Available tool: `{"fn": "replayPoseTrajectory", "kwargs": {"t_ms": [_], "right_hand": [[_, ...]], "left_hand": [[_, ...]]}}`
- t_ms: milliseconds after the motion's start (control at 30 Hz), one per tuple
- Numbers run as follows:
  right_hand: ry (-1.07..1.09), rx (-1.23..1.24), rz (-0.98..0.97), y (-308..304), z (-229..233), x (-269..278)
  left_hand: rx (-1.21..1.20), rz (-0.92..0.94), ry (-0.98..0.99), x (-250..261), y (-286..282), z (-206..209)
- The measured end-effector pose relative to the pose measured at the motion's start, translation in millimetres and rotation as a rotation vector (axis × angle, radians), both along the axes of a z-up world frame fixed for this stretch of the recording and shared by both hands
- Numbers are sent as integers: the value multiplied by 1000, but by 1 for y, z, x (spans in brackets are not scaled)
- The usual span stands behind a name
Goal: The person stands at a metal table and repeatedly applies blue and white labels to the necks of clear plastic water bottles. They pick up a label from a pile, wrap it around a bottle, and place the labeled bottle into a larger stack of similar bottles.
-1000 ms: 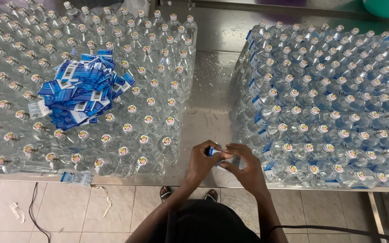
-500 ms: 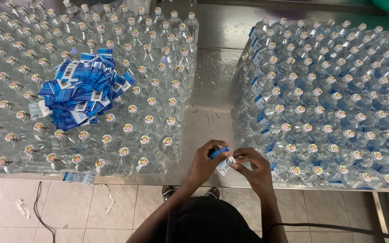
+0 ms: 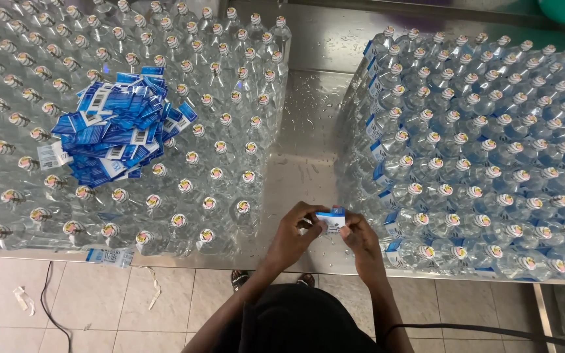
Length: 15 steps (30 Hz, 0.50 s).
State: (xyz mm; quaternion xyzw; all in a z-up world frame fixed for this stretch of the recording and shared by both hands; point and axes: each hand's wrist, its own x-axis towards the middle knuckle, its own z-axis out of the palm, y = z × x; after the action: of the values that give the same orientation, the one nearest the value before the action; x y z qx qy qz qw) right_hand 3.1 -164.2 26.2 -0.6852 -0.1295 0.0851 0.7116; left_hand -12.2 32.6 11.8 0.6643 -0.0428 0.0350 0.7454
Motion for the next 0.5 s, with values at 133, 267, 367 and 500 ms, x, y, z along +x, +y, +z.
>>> {"fn": "replayPoseTrajectory", "kwargs": {"t_ms": [133,267,367,500], "right_hand": [[50,-46,98,24,56,-11],[71,71,166,12,58,-7],[54,104,196,0,31,-9],[81,183,216,-26,-40,-4]], "left_hand": [[90,21,-24,2,4,-13],[8,65,-10,4,12,-13],[-76,-17,28,-3,11,3],[-227,-181,91,-6,9,9]]}}
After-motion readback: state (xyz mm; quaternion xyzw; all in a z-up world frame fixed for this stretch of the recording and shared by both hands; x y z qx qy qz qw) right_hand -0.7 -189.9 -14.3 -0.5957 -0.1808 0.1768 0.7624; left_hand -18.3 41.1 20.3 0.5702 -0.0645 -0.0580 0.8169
